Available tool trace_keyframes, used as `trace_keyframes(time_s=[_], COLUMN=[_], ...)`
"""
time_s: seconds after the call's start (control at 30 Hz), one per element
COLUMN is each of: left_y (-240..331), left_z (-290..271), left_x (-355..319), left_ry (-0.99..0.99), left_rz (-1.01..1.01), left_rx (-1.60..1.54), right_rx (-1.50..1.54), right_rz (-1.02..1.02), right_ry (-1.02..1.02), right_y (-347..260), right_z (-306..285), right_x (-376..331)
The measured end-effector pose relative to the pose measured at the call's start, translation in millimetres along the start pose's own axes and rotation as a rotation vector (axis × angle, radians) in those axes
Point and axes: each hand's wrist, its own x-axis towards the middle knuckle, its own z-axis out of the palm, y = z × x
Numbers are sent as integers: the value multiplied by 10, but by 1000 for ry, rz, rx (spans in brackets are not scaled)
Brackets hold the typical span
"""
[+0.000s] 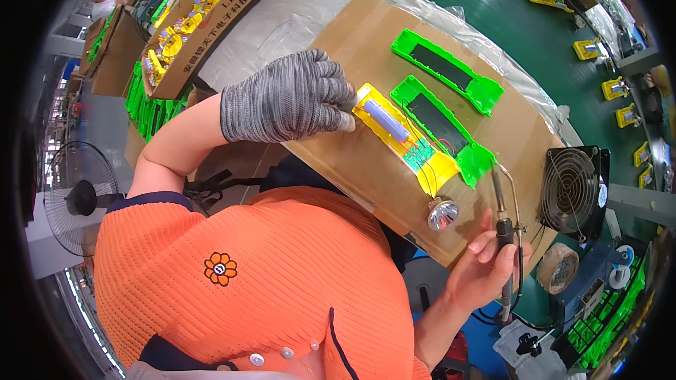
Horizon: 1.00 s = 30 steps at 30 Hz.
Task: Soldering wires onto electronic components in a factory assembly line.
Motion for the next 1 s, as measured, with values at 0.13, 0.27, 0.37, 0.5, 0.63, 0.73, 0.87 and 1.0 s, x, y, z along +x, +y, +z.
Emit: trace_keyframes(time_s=[0.13, 0.27, 0.37, 0.5, 0.63, 0.73, 0.87, 1.0], left_y=[8, 167, 226, 247, 279, 294, 292, 285], left_z=[149, 236, 252, 253, 256, 264, 266, 280], left_x=[215, 436, 549, 632, 666, 691, 718, 728], left_ry=[203, 95, 30, -91, -86, -125, -147, -139], left_rz=[70, 46, -4, -78, -106, -94, -113, -115], left_rx=[-278, -408, -334, -222, -197, -118, -139, -149], right_rx=[41, 42, -16, -96, -157, -192, -276, -314], right_rz=[21, 99, 158, 199, 216, 197, 190, 211], right_ry=[-111, -190, -133, -92, -77, -66, -62, -66], right_y=[-30, -52, -53, -50, -44, -37, -40, -44], right_z=[67, 133, 176, 209, 238, 277, 345, 381], right_x=[-69, -128, -160, -166, -163, -172, -189, -198])
